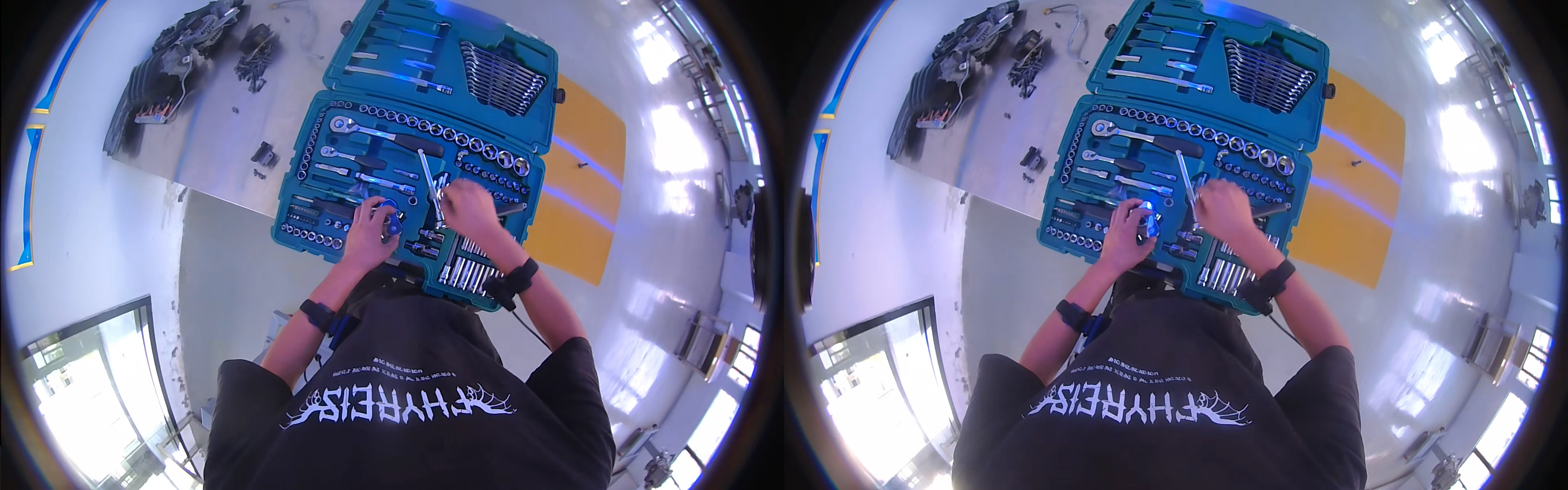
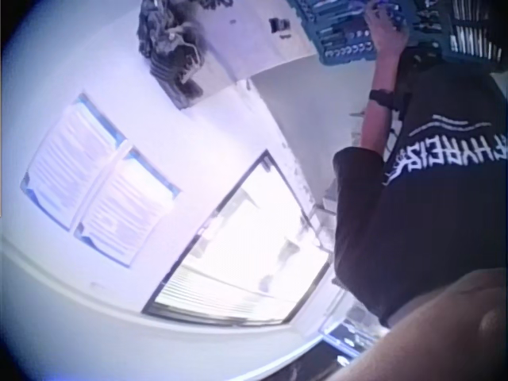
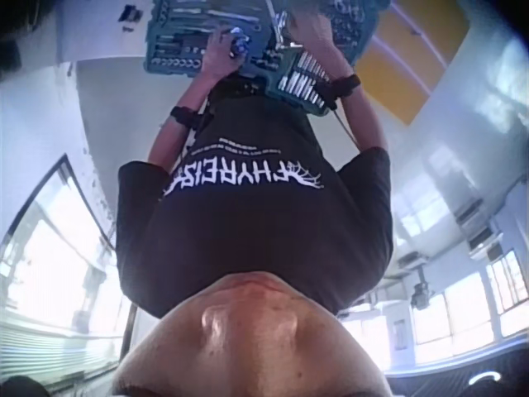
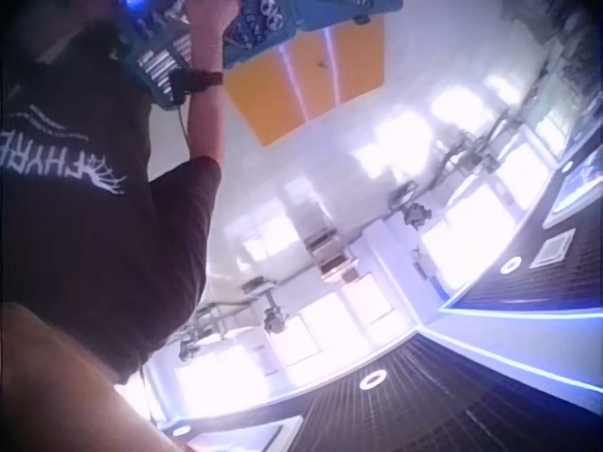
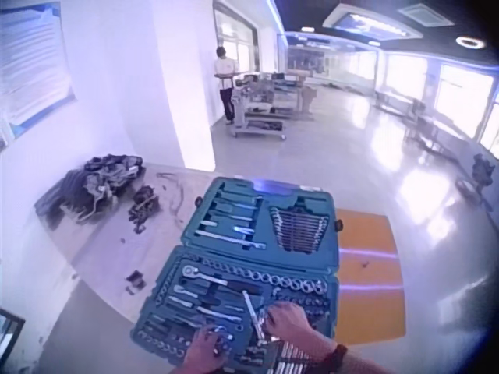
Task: Assemble components onto an engine block, including a pulley and camshaft related parts.
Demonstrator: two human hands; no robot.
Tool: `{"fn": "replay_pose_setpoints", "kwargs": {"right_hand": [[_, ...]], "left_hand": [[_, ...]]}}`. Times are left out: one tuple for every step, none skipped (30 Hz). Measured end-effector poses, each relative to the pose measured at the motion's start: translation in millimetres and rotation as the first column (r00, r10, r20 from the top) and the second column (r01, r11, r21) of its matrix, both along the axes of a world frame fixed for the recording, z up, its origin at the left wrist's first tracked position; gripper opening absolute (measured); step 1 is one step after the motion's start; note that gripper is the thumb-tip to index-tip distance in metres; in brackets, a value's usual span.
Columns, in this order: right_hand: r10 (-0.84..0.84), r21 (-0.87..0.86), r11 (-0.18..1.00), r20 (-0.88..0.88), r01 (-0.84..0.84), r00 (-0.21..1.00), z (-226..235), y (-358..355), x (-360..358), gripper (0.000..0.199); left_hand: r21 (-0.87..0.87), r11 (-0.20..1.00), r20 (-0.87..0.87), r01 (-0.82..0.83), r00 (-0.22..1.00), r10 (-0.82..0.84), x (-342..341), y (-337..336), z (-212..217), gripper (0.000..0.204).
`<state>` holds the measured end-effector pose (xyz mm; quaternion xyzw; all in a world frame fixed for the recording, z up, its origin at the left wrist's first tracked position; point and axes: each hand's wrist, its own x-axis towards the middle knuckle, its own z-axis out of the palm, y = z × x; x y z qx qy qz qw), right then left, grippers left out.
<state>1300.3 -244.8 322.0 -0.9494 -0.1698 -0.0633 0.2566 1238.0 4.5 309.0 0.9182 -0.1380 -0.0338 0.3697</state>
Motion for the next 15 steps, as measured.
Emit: {"fn": "replay_pose_setpoints", "kwargs": {"right_hand": [[-0.078, 0.007, 0.997, 0.001, 0.078, 0.997, 3, -6, 17, 0.012], [-0.131, 0.043, 0.991, 0.043, 0.129, 0.990, 0, -15, 36, 0.013], [-0.142, -0.071, 0.987, 0.038, 0.144, 0.989, -7, -25, 51, 0.015], [-0.112, -0.135, 0.984, 0.012, 0.113, 0.994, -14, -33, 63, 0.015], [-0.083, -0.195, 0.978, -0.014, 0.079, 0.996, -21, -37, 71, 0.015], [-0.075, -0.191, 0.979, -0.005, 0.073, 0.997, -26, -38, 75, 0.015], [-0.028, -0.253, 0.967, 0.000, 0.027, 1.000, -30, -39, 79, 0.014], [0.023, -0.314, 0.949, -0.001, -0.022, 1.000, -30, -39, 80, 0.013], [0.030, -0.310, 0.950, 0.006, -0.027, 1.000, -29, -39, 81, 0.013], [0.020, -0.299, 0.954, 0.013, -0.016, 1.000, -28, -40, 80, 0.012], [0.016, -0.292, 0.956, 0.014, -0.011, 1.000, -28, -40, 80, 0.011], [0.027, -0.262, 0.965, 0.032, -0.017, 0.999, -28, -40, 79, 0.009], [0.032, -0.264, 0.964, 0.034, -0.022, 0.999, -28, -40, 79, 0.009], [0.037, -0.187, 0.982, 0.113, -0.015, 0.993, -22, -40, 77, 0.009], [0.034, -0.109, 0.994, 0.191, -0.013, 0.981, -16, -41, 74, 0.009]], "left_hand": [[-0.004, 1.000, 0.007, -0.007, 1.000, 0.007, 0, 0, 1, 0.051], [-0.008, 1.000, 0.012, -0.010, 1.000, 0.010, -1, -1, 2, 0.051], [-0.008, 1.000, 0.016, -0.016, 1.000, 0.016, -3, -3, 3, 0.051], [0.014, 1.000, 0.026, -0.011, 1.000, 0.010, -2, -5, 3, 0.049], [0.038, 0.999, 0.038, -0.007, 0.999, 0.006, 0, -4, 4, 0.047], [0.042, 0.999, 0.047, -0.015, 0.999, 0.013, 2, 0, 3, 0.047], [-0.023, 1.000, -0.014, 0.007, 1.000, -0.007, 5, 4, 2, 0.044], [-0.089, 0.996, -0.075, 0.021, 0.997, -0.028, 6, 7, 4, 0.041], [-0.084, 0.996, -0.068, 0.015, 0.997, -0.021, 9, 11, 5, 0.041], [-0.092, 0.996, 0.011, 0.010, 1.000, -0.009, 14, 16, 7, 0.038], [-0.106, 0.994, 0.084, 0.000, 0.996, 0.009, 17, 20, 14, 0.036], [-0.107, 0.994, 0.087, -0.007, 0.996, 0.017, 18, 24, 20, 0.036], [-0.175, 0.984, 0.021, -0.038, 0.999, 0.042, 20, 28, 27, 0.033], [-0.234, 0.970, -0.043, -0.067, 0.997, 0.058, 23, 28, 38, 0.031], [-0.231, 0.971, -0.038, -0.065, 0.998, 0.058, 26, 28, 43, 0.031]]}}
